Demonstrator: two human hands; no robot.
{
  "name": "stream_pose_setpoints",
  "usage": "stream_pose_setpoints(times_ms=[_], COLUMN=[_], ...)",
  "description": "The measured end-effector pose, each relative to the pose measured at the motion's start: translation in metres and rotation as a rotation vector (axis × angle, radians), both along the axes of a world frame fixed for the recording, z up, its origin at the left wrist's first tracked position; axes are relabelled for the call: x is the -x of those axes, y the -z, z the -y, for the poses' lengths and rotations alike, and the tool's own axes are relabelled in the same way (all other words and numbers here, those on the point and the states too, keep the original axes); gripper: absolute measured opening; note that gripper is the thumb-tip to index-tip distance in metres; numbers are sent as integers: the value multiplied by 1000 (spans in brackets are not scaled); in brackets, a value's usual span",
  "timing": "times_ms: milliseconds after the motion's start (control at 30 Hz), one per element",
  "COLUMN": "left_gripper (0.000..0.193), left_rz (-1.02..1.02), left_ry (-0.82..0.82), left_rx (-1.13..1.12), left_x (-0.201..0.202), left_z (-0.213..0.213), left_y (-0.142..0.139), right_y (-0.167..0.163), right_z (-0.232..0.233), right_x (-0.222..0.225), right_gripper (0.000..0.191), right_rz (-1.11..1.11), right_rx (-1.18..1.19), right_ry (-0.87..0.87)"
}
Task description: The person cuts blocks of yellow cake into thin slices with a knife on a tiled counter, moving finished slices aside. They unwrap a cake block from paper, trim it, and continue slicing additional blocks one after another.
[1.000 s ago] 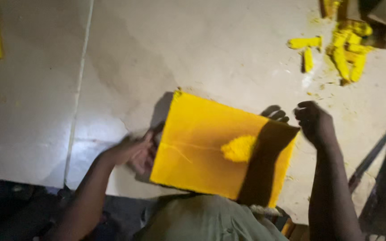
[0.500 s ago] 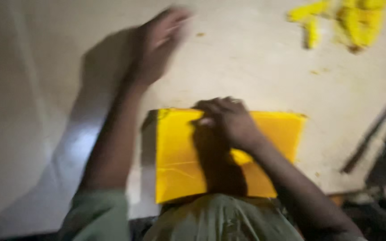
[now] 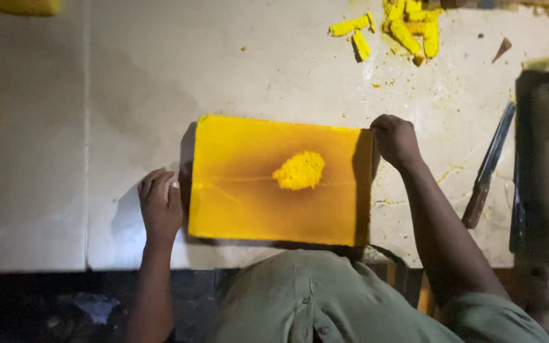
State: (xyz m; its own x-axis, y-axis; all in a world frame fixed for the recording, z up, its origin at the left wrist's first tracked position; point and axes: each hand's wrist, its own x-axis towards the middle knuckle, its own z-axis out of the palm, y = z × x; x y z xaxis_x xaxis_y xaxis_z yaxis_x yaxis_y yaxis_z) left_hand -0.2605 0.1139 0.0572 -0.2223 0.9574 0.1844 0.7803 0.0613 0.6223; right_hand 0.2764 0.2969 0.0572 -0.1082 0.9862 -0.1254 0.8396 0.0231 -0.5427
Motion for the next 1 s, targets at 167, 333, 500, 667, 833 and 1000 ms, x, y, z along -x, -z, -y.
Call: stream_pose_setpoints(times_ms=[167, 333, 500, 667, 833, 1000], left_gripper=[23, 39, 68, 99, 69, 72], left_rz=[-49, 866, 1591, 2464, 2369, 2507], left_ry=[-192, -533, -475, 59, 235, -146], left_rx=[-51, 41, -165, -403, -341, 179], left_x=[-32, -72, -64, -45, -138, -180], left_z=[93, 163, 172, 133, 39, -8], left_y=[-12, -16, -15, 23, 74, 10], right_y=[-18, -31, -16, 13, 43, 3], right_z=[6, 38, 124, 194, 169, 146], right_x=[-24, -69, -66, -46, -42, -42], right_gripper=[13, 21, 30, 34, 55, 63], right_rz=[-133, -615, -791, -1017, -756, -629], right_rx=[-218, -291, 482, 704, 660, 745], right_ry=[-136, 552, 313, 367, 420, 498])
